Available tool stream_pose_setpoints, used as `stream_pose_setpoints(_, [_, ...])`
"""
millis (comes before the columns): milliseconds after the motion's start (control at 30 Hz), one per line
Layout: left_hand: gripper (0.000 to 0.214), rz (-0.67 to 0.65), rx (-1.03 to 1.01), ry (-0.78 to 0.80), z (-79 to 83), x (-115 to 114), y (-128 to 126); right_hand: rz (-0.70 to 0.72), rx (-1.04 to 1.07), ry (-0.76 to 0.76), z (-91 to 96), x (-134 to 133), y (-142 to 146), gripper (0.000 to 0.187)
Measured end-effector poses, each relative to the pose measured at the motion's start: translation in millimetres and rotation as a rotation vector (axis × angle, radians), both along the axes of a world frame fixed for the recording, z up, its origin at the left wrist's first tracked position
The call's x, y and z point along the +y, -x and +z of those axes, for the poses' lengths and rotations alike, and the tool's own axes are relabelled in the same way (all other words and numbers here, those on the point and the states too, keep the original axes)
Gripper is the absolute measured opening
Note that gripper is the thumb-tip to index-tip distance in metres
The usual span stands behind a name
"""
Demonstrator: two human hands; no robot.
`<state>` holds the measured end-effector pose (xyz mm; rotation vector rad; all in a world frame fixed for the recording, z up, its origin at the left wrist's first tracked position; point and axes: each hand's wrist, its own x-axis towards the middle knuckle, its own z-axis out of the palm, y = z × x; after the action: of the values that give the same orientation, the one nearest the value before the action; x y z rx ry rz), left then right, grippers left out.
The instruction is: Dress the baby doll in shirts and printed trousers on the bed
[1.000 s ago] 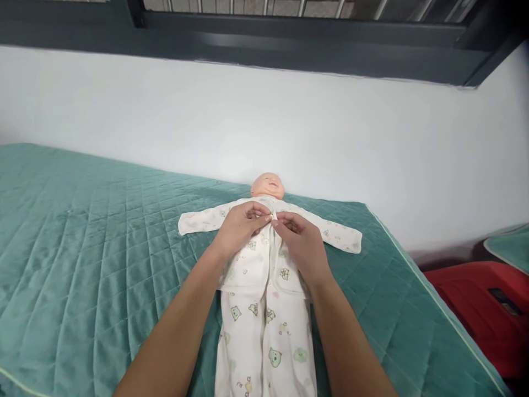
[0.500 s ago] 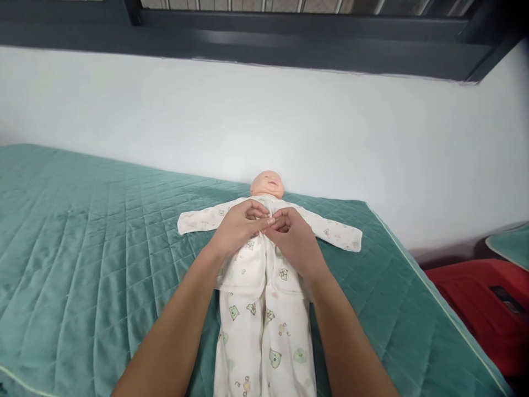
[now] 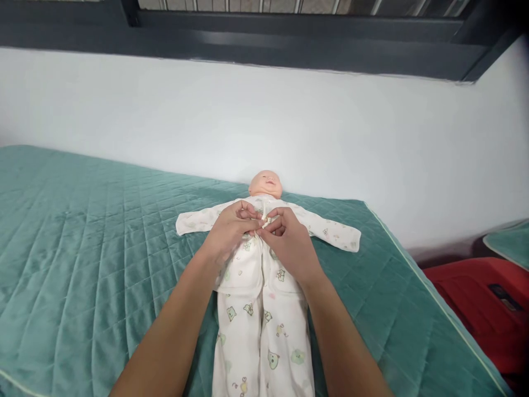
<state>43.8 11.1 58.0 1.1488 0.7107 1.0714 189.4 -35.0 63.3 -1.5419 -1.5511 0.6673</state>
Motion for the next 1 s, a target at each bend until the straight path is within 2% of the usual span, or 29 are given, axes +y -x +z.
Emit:
stream_pose_setpoints(233, [0.021,0.100,0.202,-0.052,-1.8,-1,2,0.007,0.026,-0.001,-1.7,1,-3,0.029])
stream_pose_setpoints(333, [0.021,0.096,0.237,-0.083,-4.3,0,6,0.004,-0.003,0.014,-0.6,2,-3,0.032])
stream_pose_setpoints(500, [0.016,-0.007,0.281,-0.150,-1.0,-1,18,-0.007,-0.136,0.058,11.5,-7,-5,0.030])
stream_pose_setpoints(633, [0.019,-0.120,0.398,-0.204,6.9,-5,28,-0.014,-0.415,0.167,30.4,-26,-6,0.019])
stream_pose_setpoints(767, [0.024,-0.217,0.526,-0.263,11.3,-9,32,-0.004,-0.618,0.204,38.9,-37,-2,0.025])
stream_pose_setpoints(867, [0.023,-0.282,0.555,-0.343,11.6,-8,31,0.060,-0.570,0.170,36.2,-34,-4,0.028])
stream_pose_setpoints(1000, [0.018,-0.302,0.573,-0.429,11.9,-7,29,0.151,-0.354,0.229,32.0,-26,-19,0.033])
